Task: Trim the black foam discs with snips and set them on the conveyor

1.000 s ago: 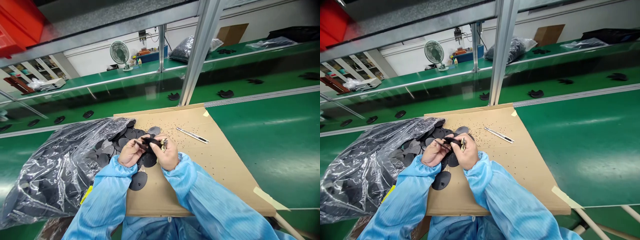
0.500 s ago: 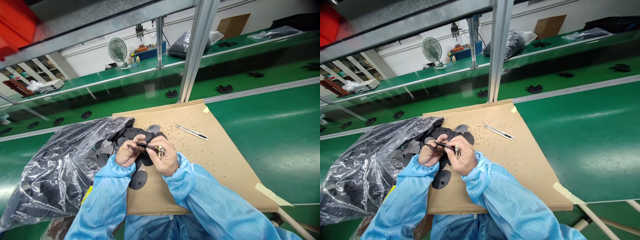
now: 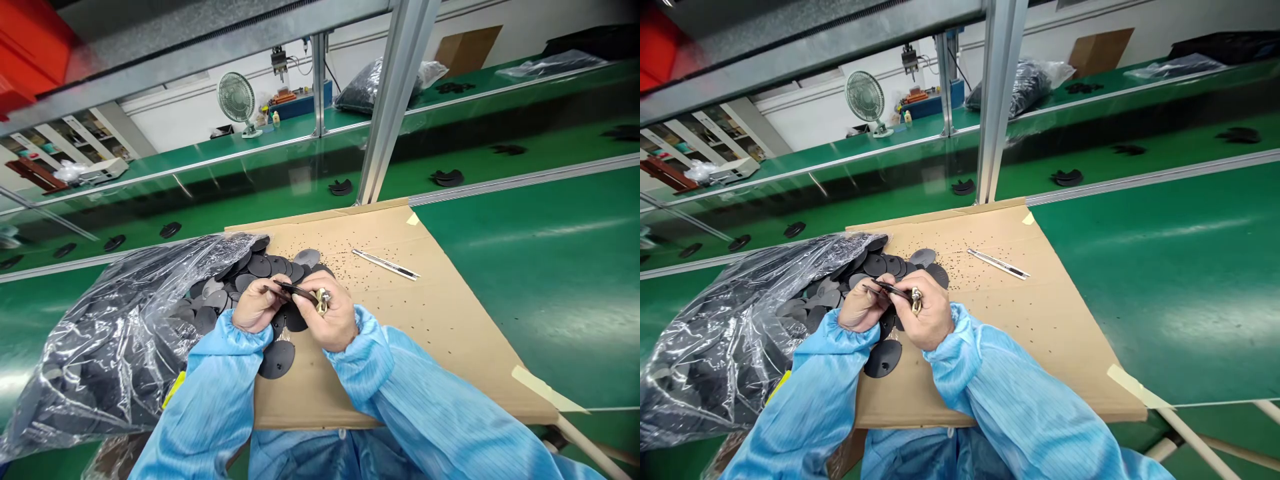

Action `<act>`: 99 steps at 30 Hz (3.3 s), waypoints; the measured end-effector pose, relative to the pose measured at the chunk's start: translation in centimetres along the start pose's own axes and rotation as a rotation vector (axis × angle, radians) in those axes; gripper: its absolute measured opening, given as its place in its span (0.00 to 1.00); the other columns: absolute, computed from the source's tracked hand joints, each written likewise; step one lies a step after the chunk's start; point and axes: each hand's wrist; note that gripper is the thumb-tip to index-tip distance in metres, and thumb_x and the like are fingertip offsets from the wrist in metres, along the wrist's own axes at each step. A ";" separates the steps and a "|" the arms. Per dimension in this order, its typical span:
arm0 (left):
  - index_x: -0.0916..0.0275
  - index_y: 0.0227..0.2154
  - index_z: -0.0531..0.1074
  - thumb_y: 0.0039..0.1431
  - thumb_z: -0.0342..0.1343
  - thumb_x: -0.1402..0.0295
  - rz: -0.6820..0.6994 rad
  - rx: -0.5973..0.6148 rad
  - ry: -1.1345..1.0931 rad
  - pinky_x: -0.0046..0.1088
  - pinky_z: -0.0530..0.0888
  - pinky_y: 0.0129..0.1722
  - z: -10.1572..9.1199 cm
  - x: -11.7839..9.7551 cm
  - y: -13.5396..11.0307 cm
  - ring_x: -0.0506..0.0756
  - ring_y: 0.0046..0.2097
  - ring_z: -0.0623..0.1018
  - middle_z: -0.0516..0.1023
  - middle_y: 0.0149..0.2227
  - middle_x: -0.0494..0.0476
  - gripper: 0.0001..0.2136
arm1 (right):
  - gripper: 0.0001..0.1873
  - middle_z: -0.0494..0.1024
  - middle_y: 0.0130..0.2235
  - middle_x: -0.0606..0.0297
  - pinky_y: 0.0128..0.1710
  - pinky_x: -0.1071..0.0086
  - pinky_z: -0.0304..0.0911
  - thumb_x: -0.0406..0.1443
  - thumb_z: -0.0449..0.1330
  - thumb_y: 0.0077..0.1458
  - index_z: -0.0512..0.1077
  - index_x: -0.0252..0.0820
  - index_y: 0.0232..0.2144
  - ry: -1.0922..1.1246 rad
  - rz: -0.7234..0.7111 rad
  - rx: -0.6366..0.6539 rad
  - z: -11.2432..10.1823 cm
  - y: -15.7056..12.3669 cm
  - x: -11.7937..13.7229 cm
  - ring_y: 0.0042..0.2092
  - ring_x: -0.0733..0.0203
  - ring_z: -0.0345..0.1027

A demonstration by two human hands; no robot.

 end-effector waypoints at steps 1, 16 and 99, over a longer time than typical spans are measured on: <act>0.62 0.22 0.75 0.37 0.73 0.64 0.005 -0.023 0.012 0.23 0.73 0.33 0.0 0.1 0.1 0.48 0.31 0.75 0.77 0.35 0.54 0.13 | 0.03 0.73 0.32 0.62 0.34 0.64 0.66 0.32 0.59 0.54 0.70 0.44 0.33 -0.006 0.008 0.002 0.0 0.0 -0.1 0.34 0.59 0.69; 0.66 0.33 0.75 0.42 0.70 0.63 -0.006 -0.196 0.040 0.38 0.75 0.46 1.4 1.6 1.0 0.59 0.43 0.78 0.79 0.34 0.59 0.17 | 0.07 0.71 0.27 0.67 0.31 0.68 0.62 0.39 0.60 0.48 0.69 0.42 0.30 -0.041 0.437 -0.051 0.4 0.1 -2.7 0.28 0.62 0.64; 0.62 0.39 0.76 0.45 0.68 0.57 -0.226 -0.014 0.018 0.20 0.67 0.22 0.1 0.7 0.3 0.47 0.26 0.71 0.75 0.31 0.56 0.20 | 0.04 0.74 0.35 0.62 0.37 0.65 0.67 0.34 0.58 0.57 0.70 0.43 0.37 -0.036 0.087 0.142 0.2 -0.1 -1.4 0.36 0.59 0.70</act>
Point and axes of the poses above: each hand's wrist, its own y-axis towards the middle knuckle, its own z-axis out of the palm, x = y × z
